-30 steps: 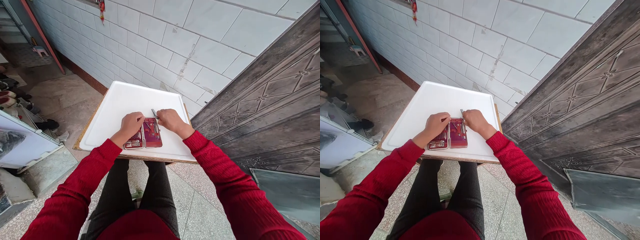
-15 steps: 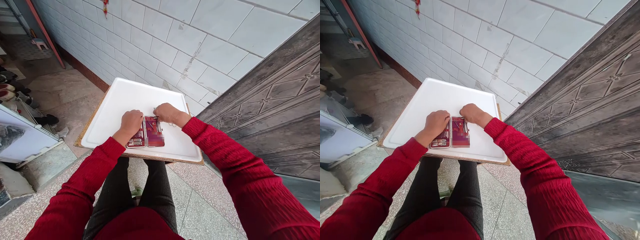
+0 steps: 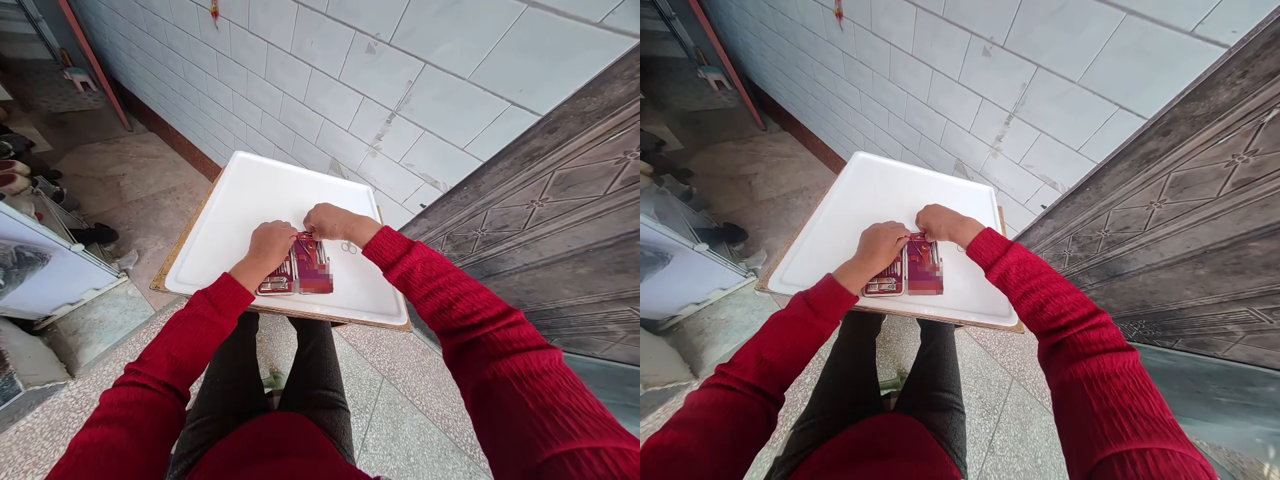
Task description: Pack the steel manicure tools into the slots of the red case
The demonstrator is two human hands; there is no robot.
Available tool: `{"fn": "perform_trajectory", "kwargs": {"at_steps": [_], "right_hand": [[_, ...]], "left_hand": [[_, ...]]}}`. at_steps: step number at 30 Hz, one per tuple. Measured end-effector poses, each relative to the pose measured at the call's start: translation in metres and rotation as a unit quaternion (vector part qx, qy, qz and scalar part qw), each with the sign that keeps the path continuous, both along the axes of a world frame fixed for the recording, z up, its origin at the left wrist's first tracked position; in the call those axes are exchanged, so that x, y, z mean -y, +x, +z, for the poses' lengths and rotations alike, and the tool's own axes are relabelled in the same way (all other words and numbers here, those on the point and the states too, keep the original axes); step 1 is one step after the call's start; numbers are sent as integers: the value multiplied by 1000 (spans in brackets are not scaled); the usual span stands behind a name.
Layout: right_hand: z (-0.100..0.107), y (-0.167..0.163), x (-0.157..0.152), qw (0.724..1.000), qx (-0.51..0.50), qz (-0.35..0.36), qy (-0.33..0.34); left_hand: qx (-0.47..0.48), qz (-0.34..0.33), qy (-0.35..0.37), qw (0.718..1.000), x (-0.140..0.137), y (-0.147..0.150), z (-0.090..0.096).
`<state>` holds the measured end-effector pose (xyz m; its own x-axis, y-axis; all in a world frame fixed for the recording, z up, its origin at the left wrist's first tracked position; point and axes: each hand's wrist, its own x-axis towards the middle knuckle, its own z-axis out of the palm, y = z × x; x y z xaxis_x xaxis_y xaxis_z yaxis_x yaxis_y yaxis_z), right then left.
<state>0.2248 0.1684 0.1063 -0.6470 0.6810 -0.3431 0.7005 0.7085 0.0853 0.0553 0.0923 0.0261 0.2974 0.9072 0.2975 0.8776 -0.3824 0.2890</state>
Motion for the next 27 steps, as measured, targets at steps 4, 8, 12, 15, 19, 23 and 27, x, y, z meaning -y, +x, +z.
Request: {"fn": "perform_trajectory", "kwargs": {"at_steps": [4, 8, 12, 15, 19, 23, 27], "right_hand": [[0, 0, 6, 1000, -2, 2, 20], [-5, 6, 9, 999, -33, -10, 27], [-16, 13, 12, 996, -78, -20, 39], [-22, 13, 16, 994, -89, -14, 59], [-26, 10, 23, 993, -91, -14, 73], [-35, 19, 29, 977, -195, -39, 75], [-57, 52, 24, 875, -433, -176, 126]], "left_hand": [[-11, -4, -4, 1000, -1, 1, 0], [-7, -16, -8, 1000, -2, 1, 0], [-10, -22, -4, 1000, -1, 2, 2], [-33, -22, -6, 999, 0, 2, 3], [-49, -15, -8, 999, 1, 3, 5], [-34, -5, -11, 999, 2, 2, 5], [-27, 18, -17, 999, 2, 0, 8]]}}
